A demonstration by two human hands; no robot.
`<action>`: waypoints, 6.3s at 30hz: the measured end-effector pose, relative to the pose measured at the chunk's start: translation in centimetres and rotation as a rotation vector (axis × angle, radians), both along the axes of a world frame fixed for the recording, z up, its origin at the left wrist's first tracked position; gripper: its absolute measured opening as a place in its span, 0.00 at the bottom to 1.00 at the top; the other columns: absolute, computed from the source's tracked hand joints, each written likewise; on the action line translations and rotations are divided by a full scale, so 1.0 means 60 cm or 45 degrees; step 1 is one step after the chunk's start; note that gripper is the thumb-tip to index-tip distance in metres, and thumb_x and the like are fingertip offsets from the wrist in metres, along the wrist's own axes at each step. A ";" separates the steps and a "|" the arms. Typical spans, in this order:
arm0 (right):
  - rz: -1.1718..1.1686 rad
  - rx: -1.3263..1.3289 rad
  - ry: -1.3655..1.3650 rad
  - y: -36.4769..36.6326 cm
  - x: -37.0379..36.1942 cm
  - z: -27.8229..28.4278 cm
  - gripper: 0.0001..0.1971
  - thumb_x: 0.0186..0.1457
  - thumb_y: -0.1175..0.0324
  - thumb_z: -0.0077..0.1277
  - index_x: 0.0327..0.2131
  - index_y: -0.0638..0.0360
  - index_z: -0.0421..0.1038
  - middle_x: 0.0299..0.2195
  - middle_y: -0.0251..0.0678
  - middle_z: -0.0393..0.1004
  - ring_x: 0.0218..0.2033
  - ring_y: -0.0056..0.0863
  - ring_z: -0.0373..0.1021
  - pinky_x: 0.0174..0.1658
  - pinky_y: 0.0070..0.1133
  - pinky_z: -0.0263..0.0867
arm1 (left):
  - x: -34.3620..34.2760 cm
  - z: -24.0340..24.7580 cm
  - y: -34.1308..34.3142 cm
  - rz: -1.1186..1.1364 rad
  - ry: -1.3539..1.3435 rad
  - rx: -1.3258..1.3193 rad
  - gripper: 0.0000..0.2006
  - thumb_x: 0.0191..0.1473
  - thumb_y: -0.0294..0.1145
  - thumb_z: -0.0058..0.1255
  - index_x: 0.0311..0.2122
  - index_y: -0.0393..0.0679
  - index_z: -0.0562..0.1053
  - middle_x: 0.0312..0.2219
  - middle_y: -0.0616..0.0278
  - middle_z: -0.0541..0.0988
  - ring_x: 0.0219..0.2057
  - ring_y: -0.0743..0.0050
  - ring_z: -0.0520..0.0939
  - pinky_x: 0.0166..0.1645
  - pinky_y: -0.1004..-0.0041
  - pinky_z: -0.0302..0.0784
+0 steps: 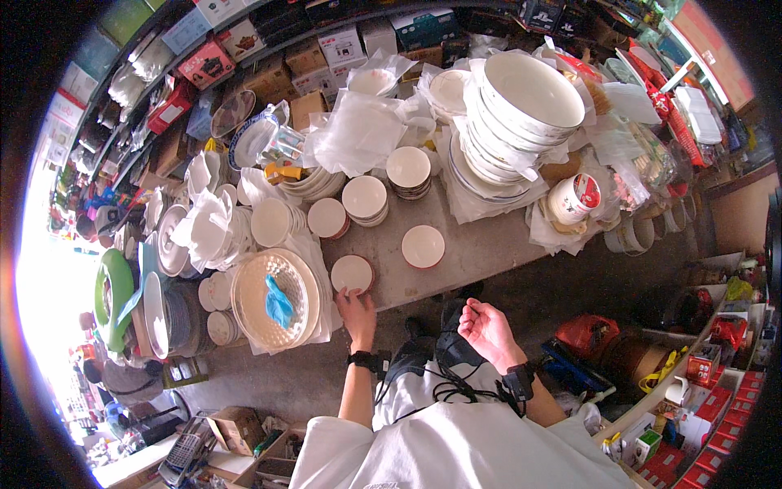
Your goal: The person organizes bowls on a table, picking them up to look at markings on the bottom and then stacking them.
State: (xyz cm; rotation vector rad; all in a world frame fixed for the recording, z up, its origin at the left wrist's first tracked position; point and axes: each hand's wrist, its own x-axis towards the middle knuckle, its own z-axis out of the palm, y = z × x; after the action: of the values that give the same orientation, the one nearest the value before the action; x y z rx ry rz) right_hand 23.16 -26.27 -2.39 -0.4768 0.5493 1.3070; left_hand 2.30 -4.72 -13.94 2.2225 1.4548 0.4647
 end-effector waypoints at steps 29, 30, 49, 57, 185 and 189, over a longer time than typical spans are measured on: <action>-0.087 0.040 -0.098 -0.005 -0.032 0.016 0.08 0.62 0.68 0.46 0.38 0.59 0.75 0.31 0.35 0.79 0.31 0.27 0.72 0.37 0.23 0.67 | 0.044 -0.075 0.071 -0.164 0.297 0.329 0.43 0.50 0.48 0.55 0.68 0.49 0.53 0.66 0.38 0.49 0.66 0.31 0.49 0.68 0.40 0.42; -0.081 0.026 -0.101 -0.001 -0.034 0.017 0.08 0.62 0.68 0.46 0.38 0.59 0.75 0.31 0.35 0.79 0.31 0.27 0.72 0.37 0.23 0.67 | 0.041 -0.079 0.072 -0.152 0.292 0.331 0.43 0.50 0.48 0.55 0.68 0.49 0.53 0.66 0.38 0.49 0.66 0.31 0.49 0.68 0.40 0.42; 0.720 -0.232 -1.442 0.237 -0.063 0.002 0.06 0.62 0.68 0.47 0.42 0.56 0.69 0.32 0.31 0.76 0.33 0.19 0.74 0.37 0.19 0.70 | -0.054 0.231 -0.006 -0.711 -0.558 -0.540 0.22 0.59 0.33 0.51 0.57 0.38 0.67 0.47 0.46 0.77 0.49 0.50 0.79 0.53 0.62 0.74; 1.056 0.156 -2.791 0.499 -0.082 -0.090 0.16 0.54 0.72 0.50 0.47 0.63 0.71 0.42 0.49 0.77 0.43 0.44 0.75 0.46 0.33 0.71 | -0.238 0.333 -0.059 -0.073 -0.592 -0.254 0.09 0.57 0.23 0.49 0.44 0.37 0.75 0.38 0.49 0.80 0.42 0.47 0.80 0.47 0.65 0.75; 0.473 0.366 -1.004 0.028 -0.116 0.017 0.47 0.49 0.42 0.60 0.66 0.49 0.47 0.61 0.36 0.60 0.59 0.33 0.63 0.56 0.38 0.69 | -0.019 0.352 -0.135 -0.498 -1.287 -1.358 0.13 0.63 0.28 0.50 0.50 0.35 0.67 0.45 0.62 0.75 0.49 0.78 0.73 0.57 0.74 0.67; 0.471 0.054 -1.382 0.012 -0.109 -0.041 0.49 0.46 0.52 0.67 0.65 0.51 0.46 0.61 0.38 0.59 0.57 0.35 0.65 0.55 0.35 0.70 | -0.014 0.342 -0.135 -0.511 -1.279 -1.418 0.13 0.63 0.28 0.51 0.50 0.36 0.67 0.43 0.64 0.75 0.47 0.80 0.72 0.55 0.75 0.67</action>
State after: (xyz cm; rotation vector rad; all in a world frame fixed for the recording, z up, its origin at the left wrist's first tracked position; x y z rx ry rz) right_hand 16.59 -25.57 -4.86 -1.1752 -0.4926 1.1865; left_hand 1.47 -12.80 6.59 1.0219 0.4545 0.3815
